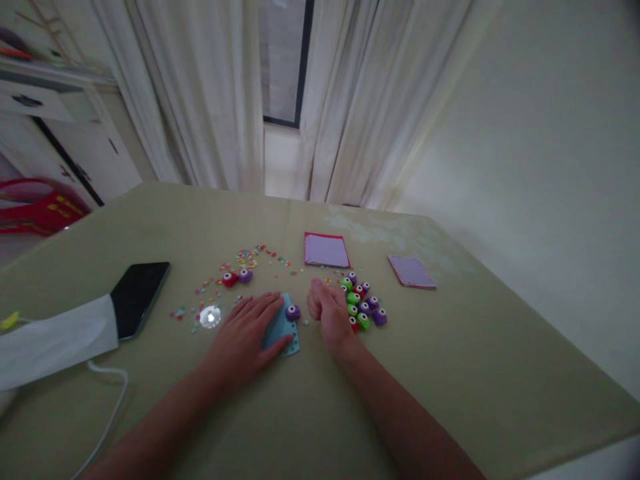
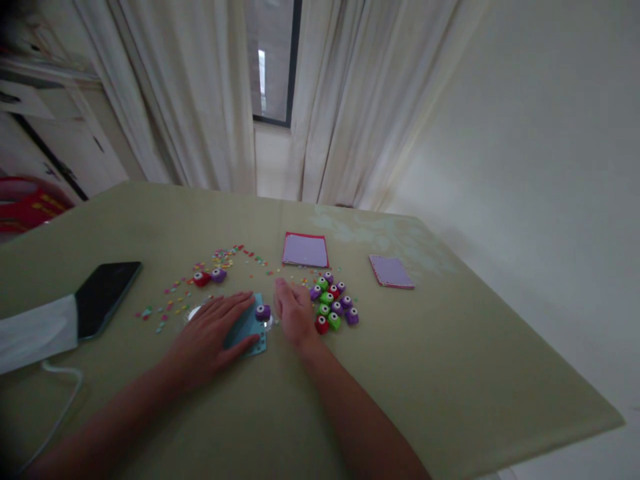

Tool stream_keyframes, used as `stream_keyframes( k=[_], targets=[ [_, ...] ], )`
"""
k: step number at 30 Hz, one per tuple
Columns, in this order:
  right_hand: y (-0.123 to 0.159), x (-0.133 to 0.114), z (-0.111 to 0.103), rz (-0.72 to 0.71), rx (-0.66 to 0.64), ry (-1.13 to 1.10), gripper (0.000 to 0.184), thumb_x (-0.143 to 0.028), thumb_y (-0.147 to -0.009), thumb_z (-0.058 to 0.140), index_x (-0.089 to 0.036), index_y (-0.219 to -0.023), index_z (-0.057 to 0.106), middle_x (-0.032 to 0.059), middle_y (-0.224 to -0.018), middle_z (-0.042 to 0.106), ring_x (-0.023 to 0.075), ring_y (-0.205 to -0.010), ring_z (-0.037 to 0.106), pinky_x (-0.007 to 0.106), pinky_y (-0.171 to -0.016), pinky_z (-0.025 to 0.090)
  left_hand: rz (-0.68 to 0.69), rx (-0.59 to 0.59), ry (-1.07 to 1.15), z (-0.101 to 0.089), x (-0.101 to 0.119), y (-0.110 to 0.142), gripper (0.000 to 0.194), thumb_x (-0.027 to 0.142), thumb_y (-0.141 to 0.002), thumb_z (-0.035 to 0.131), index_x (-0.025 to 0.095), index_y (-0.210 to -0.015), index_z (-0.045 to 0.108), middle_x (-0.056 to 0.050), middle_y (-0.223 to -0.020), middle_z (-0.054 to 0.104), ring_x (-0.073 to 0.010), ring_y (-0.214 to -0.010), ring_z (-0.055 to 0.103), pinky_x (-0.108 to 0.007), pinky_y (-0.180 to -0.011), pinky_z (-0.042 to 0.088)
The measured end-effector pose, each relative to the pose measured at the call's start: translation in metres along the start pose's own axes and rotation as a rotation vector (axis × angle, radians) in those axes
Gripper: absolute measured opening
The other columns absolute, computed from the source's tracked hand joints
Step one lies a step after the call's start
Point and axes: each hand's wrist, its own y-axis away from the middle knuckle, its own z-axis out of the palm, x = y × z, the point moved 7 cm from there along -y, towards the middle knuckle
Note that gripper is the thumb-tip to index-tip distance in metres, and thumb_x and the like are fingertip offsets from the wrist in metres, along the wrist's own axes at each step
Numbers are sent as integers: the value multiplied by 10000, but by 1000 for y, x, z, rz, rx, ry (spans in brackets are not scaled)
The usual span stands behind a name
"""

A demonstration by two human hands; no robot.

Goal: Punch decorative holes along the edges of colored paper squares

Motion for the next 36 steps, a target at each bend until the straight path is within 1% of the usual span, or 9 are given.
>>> stream_keyframes(
  k=[5, 12, 16, 18, 21, 25, 27, 32, 36],
  targets=[
    [-22, -22, 32, -47, -68, 67, 645, -660, -974, 559, -250, -541, 312, -87, -475, 259, 85, -444, 203, 280, -465, 158, -8, -21, -1, 2, -1, -2, 648, 592, -1012, 614, 189, -1517, 563, -141, -1555, 618, -353, -1398, 598, -572, -1205, 425],
    [-17, 9, 48, -30, -94, 473, 497, -532, -950, 443, -241, -560, 343, -53, -559, 296, 111, -542, 298, 287, -527, 206, 3, -27, 36, 0, 3, -4, 576, 528, -1011, 630, 199, -1481, 581, -138, -1538, 629, -339, -1399, 594, -555, -1210, 413],
    [-23, 9, 52, -17, -122, 539, 480, -525, -938, 441, -240, -560, 359, -54, -554, 292, 114, -542, 303, 289, -528, 209, -1, -14, 42, -1, 3, -3, 586, 534, -1002, 640, 197, -1478, 586, -144, -1523, 640, -346, -1389, 601, -561, -1208, 409],
    [-27, 1, 47, -9, -76, 489, 504, -555, -956, 431, -250, -568, 329, -61, -550, 264, 113, -529, 275, 288, -520, 205, -5, -8, 38, 0, 3, -2, 581, 547, -1001, 640, 208, -1472, 599, -134, -1532, 637, -346, -1391, 601, -557, -1213, 405],
    [-27, -21, 35, -124, -22, 507, 516, -549, -1003, 443, -243, -600, 346, -63, -567, 300, 118, -543, 299, 281, -543, 227, -14, -4, 31, 2, 1, -2, 588, 554, -998, 638, 210, -1473, 608, -131, -1547, 627, -344, -1399, 598, -542, -1219, 403],
    [-9, -26, 26, -247, -207, 915, 237, -357, -926, 702, -193, -788, 601, -37, -712, 543, 137, -660, 476, 266, -633, 302, -26, -15, 35, 1, 1, -3, 583, 545, -995, 638, 206, -1468, 619, -132, -1543, 631, -344, -1397, 601, -545, -1220, 405],
    [2, -19, 15, -233, -277, 1088, 123, -282, -909, 758, -190, -920, 677, -1, -844, 637, 160, -768, 560, 267, -705, 358, -31, -25, 38, 1, 2, -3, 595, 546, -990, 644, 197, -1471, 619, -135, -1540, 633, -343, -1395, 601, -543, -1218, 410],
    [15, -17, -25, -137, -216, 1249, 77, -237, -983, 701, -178, -933, 707, 38, -909, 721, 186, -848, 648, 284, -775, 423, -47, -46, 32, 0, 3, -3, 632, 541, -981, 655, 174, -1494, 603, -143, -1558, 616, -345, -1399, 593, -540, -1218, 411],
    [12, -28, -36, -119, -136, 1492, 68, -172, -966, 667, -175, -935, 727, 88, -998, 737, 231, -933, 666, 323, -841, 445, -52, -35, 39, -3, 6, -4, 607, 516, -977, 661, 185, -1484, 610, -143, -1546, 625, -343, -1395, 594, -541, -1215, 407]
  ],
)
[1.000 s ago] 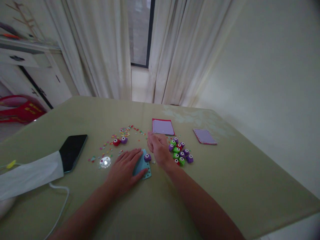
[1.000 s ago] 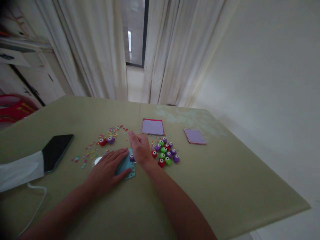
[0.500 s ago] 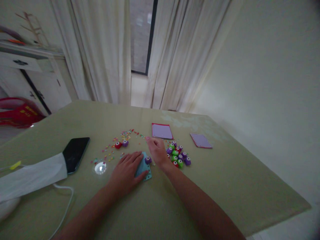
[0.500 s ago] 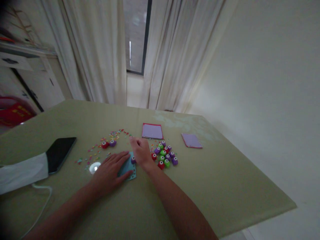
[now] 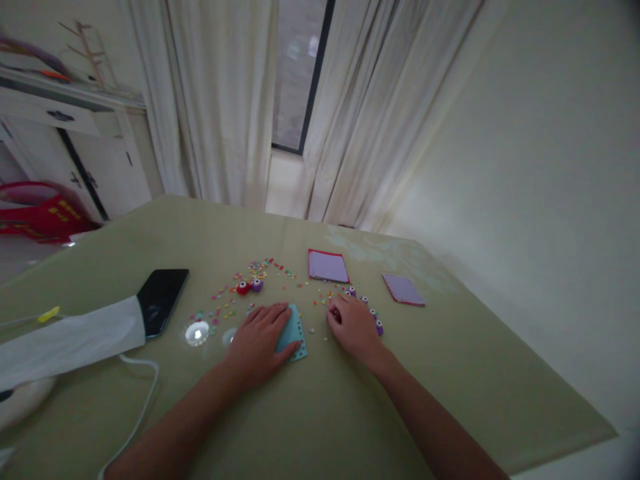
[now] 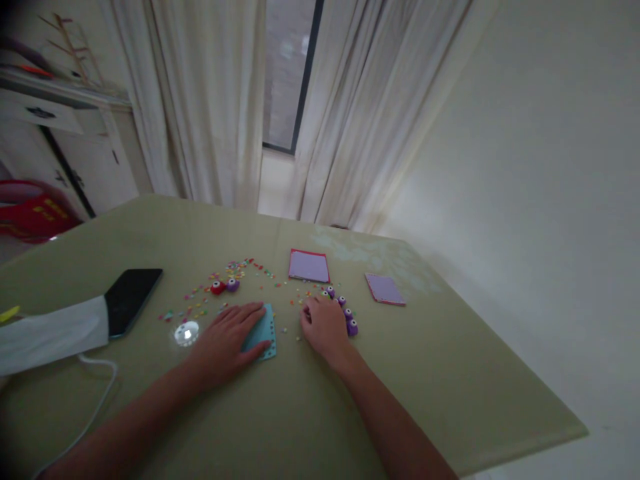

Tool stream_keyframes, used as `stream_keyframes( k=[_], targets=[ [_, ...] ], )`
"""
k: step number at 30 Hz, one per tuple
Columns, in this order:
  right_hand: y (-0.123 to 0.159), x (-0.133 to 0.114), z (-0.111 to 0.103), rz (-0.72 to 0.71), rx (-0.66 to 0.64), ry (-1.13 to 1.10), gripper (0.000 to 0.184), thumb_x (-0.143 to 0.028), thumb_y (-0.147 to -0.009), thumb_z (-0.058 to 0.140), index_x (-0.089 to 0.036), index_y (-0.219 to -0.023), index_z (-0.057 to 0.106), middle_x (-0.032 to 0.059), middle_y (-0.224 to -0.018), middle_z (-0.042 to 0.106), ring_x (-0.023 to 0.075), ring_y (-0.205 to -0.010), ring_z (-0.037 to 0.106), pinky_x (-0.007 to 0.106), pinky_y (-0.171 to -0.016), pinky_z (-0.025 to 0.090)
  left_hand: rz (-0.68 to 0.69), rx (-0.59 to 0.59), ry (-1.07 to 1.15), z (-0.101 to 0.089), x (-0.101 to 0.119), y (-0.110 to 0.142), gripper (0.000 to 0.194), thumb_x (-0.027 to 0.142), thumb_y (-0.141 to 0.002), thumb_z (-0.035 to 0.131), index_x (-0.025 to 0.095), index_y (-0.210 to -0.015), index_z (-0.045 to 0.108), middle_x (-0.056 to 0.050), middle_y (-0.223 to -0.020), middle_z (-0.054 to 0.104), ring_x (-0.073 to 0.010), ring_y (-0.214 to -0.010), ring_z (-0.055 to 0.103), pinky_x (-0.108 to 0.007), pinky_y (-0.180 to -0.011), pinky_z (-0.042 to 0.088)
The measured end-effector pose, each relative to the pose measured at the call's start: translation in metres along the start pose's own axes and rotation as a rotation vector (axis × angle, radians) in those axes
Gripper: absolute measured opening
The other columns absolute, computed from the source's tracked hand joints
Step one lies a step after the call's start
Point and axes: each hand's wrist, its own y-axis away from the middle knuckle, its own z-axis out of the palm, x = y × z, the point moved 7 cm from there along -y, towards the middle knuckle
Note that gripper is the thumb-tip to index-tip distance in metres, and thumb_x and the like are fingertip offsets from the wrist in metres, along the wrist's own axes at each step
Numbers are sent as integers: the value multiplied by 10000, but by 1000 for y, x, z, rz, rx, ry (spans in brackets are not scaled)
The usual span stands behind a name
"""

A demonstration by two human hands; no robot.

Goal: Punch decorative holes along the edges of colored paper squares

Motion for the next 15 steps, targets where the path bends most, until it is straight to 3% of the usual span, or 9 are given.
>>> stream_keyframes(
  k=[3, 7, 11, 15],
  targets=[
    [-11, -18, -4, -22, 27, 32, 134, -141, -979, 620, -174, -1022, 743, 116, -1096, 730, 254, -1024, 669, 350, -916, 467, 10, 20, 12, -1, 0, 0, 577, 497, -973, 666, 197, -1464, 621, -148, -1532, 636, -346, -1386, 603, -549, -1210, 409],
    [-40, -75, 7, -214, 2, -183, 200, -165, -1011, 613, -175, -1160, 747, 106, -1176, 737, 234, -1111, 675, 330, -1004, 493, 39, 37, 43, 0, 1, 1, 559, 488, -961, 678, 199, -1436, 625, -154, -1507, 652, -359, -1373, 618, -575, -1206, 421],
    [-78, -124, 26, -381, -17, -301, 413, -103, -1031, 548, -164, -1423, 660, 121, -1420, 686, 218, -1329, 604, 339, -1162, 434, 67, -13, 70, 1, 5, 1, 512, 426, -937, 706, 191, -1388, 646, -165, -1415, 709, -371, -1341, 648, -563, -1182, 469],
    [-102, -137, 49, -436, -122, -275, 373, -95, -1033, 563, -187, -1364, 708, 102, -1391, 728, 220, -1313, 630, 357, -1175, 430, 56, -81, 75, 0, 8, 1, 506, 419, -943, 708, 179, -1385, 651, -171, -1420, 705, -376, -1342, 650, -562, -1166, 497]
  ],
)
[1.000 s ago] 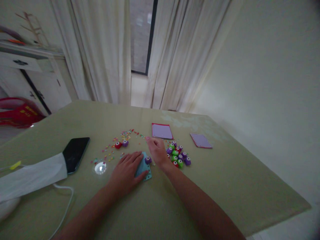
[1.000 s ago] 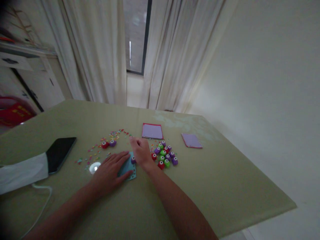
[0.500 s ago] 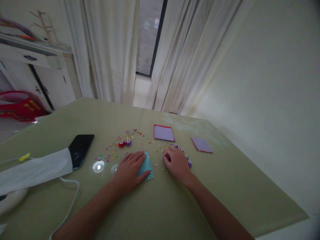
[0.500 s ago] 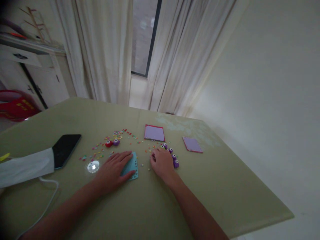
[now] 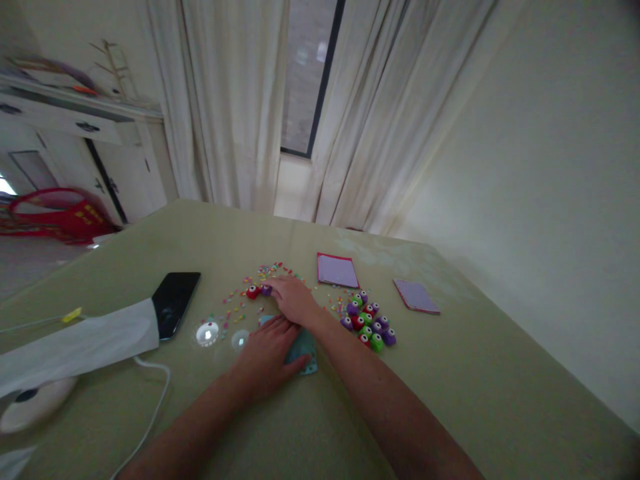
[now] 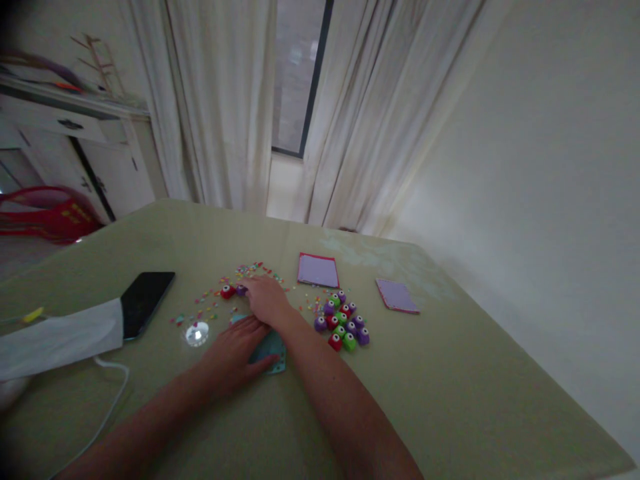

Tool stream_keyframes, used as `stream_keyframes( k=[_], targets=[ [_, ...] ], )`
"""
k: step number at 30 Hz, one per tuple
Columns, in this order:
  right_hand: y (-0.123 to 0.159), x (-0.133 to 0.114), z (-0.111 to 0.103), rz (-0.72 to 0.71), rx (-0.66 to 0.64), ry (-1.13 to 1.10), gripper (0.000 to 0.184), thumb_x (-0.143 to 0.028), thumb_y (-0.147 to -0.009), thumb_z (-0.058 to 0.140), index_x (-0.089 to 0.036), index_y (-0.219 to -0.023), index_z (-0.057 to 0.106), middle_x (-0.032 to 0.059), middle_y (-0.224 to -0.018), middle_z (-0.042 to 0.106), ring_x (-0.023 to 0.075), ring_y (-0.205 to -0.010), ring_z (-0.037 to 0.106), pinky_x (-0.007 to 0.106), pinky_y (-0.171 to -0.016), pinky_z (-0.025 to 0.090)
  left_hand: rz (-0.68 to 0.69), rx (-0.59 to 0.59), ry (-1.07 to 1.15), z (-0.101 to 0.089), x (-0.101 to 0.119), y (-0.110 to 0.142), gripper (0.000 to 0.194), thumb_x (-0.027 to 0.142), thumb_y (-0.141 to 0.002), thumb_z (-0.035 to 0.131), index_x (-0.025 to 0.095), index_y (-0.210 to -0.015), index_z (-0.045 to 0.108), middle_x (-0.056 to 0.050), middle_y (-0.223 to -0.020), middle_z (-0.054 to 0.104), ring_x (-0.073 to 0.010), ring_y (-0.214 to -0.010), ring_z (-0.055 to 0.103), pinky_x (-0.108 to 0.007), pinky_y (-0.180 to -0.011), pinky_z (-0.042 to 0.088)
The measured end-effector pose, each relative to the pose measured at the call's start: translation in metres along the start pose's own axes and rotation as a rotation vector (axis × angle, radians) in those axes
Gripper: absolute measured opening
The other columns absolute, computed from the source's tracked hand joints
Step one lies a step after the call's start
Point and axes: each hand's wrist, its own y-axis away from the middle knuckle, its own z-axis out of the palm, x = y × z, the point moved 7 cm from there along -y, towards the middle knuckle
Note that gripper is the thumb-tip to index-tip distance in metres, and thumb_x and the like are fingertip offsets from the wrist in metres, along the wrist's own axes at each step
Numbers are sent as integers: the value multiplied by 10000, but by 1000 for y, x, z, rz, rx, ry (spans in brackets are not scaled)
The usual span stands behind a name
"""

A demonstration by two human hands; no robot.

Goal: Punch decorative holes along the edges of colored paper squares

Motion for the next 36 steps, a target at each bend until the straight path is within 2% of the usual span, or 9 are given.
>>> stream_keyframes(
  k=[3, 8, 11, 13, 19, 24, 29, 36],
  targets=[
    [14, 15, -4, 79, 3, 68, 268, -166, -1051, 596, -188, -1271, 747, 101, -1265, 774, 234, -1211, 674, 343, -1103, 468, -5, -14, -1, 1, -1, 0, 512, 441, -957, 696, 187, -1400, 649, -163, -1443, 697, -364, -1335, 661, -564, -1180, 487],
    [91, 42, -22, 298, 82, 220, 172, -211, -1045, 624, -150, -1135, 756, 151, -1154, 755, 303, -1122, 678, 402, -1025, 508, 2, 12, -2, 10, -7, 2, 601, 484, -990, 644, 218, -1525, 580, -139, -1607, 570, -346, -1438, 590, -551, -1225, 445],
    [135, 50, -28, 349, 182, 141, 155, -180, -1039, 618, -166, -1140, 735, 145, -1159, 743, 302, -1124, 673, 410, -1011, 521, -21, 36, -3, 15, -10, 3, 599, 501, -1002, 626, 226, -1533, 582, -130, -1605, 573, -342, -1450, 580, -543, -1223, 453],
    [150, 52, -29, 355, 220, 32, 152, -152, -1026, 632, -175, -1147, 722, 130, -1160, 751, 284, -1107, 685, 398, -997, 528, -19, 49, -15, 17, -11, 5, 613, 511, -1012, 613, 218, -1549, 566, -127, -1612, 566, -339, -1454, 576, -540, -1224, 457],
    [153, 54, -27, 396, 228, -234, 106, -162, -953, 736, -194, -1051, 715, 77, -1014, 763, 232, -914, 710, 355, -859, 542, 8, 61, -56, 17, -10, 8, 631, 550, -1053, 547, 223, -1591, 512, -111, -1634, 544, -316, -1469, 561, -522, -1239, 447],
    [157, 58, -21, 509, 277, -546, 87, -251, -954, 735, -200, -1021, 714, 39, -891, 767, 190, -783, 724, 298, -728, 569, 25, 59, -79, 14, -9, 10, 626, 575, -1068, 510, 219, -1583, 515, -110, -1628, 552, -315, -1461, 565, -531, -1221, 465],
    [160, 61, -18, 581, 303, -626, 121, -301, -952, 734, -192, -999, 712, 46, -876, 768, 186, -755, 727, 286, -675, 577, 15, 53, -65, 12, -9, 10, 617, 558, -1058, 538, 244, -1589, 508, -88, -1630, 553, -314, -1459, 565, -515, -1220, 466],
    [158, 58, -21, 502, 297, -612, 114, -284, -957, 756, -208, -1037, 730, 28, -900, 754, 173, -770, 699, 287, -712, 545, 30, 51, -86, 10, -7, 11, 621, 562, -1061, 526, 249, -1597, 491, -90, -1634, 548, -311, -1463, 560, -505, -1216, 470]
  ],
)
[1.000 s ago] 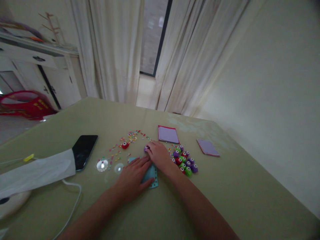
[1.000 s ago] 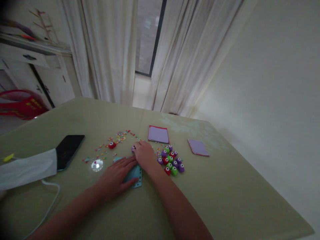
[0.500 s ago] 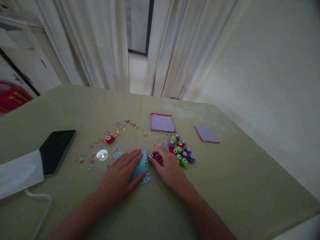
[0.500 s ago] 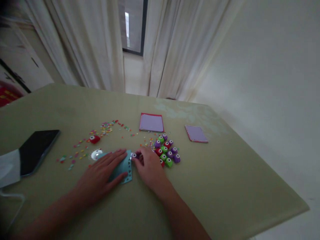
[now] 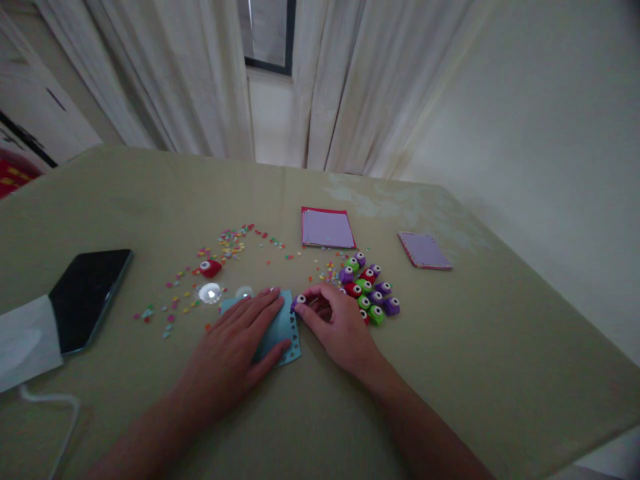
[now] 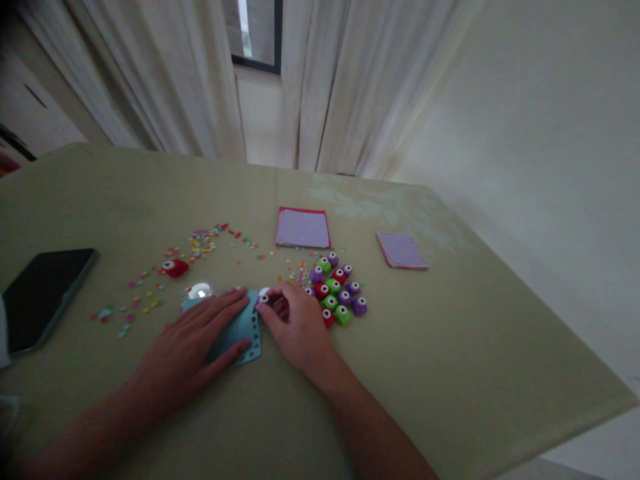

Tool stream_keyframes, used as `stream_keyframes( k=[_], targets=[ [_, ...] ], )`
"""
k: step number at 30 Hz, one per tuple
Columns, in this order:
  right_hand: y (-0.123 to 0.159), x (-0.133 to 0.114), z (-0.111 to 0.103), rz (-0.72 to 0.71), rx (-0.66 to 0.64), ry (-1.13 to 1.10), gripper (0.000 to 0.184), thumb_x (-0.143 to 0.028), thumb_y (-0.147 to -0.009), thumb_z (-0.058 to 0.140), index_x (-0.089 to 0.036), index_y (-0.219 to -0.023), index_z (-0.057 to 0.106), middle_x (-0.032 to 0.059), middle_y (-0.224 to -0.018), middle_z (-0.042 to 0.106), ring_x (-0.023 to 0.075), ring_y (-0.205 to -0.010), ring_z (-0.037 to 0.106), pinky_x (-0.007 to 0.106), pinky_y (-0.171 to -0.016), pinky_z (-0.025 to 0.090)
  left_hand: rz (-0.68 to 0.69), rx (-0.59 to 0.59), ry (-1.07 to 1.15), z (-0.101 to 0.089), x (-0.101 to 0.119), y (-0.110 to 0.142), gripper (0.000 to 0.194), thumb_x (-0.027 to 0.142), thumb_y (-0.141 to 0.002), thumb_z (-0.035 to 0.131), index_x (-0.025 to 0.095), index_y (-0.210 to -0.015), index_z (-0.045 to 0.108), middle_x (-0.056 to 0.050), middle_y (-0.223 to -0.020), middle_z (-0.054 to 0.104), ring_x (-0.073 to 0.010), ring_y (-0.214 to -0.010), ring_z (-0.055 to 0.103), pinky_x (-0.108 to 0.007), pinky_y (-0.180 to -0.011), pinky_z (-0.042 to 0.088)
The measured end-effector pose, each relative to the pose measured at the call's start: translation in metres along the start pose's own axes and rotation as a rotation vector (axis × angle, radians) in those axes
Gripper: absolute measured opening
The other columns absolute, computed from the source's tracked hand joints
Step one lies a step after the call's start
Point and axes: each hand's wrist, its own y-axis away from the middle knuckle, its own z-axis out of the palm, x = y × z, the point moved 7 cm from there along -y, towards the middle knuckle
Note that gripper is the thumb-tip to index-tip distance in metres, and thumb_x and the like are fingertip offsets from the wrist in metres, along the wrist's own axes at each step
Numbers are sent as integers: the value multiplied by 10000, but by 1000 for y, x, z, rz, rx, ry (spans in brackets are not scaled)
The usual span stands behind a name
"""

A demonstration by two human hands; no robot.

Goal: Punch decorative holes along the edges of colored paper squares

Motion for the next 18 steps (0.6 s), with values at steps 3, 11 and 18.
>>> stream_keyframes(
  k=[3, 11, 18],
  targets=[
    [-1, -5, 0, -84, -31, 45, 105, -251, -956, 770, -215, -1052, 748, 31, -964, 748, 172, -803, 688, 298, -769, 540, 13, -9, -8, 0, 1, 0, 626, 563, -1063, 523, 246, -1601, 477, -91, -1646, 533, -307, -1471, 553, -503, -1224, 460],
    [-3, -8, 4, -191, -56, 75, 170, -189, -994, 727, -222, -1154, 773, 60, -1114, 779, 212, -1026, 717, 344, -958, 540, 13, -25, -7, 1, 1, 1, 673, 580, -1058, 526, 251, -1636, 422, -88, -1676, 493, -309, -1501, 519, -504, -1246, 431],
    [-5, -9, 5, -185, -128, 45, 214, -143, -991, 713, -223, -1172, 793, 61, -1116, 789, 207, -1044, 720, 338, -977, 533, 2, -34, 16, 1, 0, 1, 683, 564, -1051, 551, 249, -1643, 422, -91, -1674, 496, -311, -1501, 516, -499, -1261, 408]
  ],
)
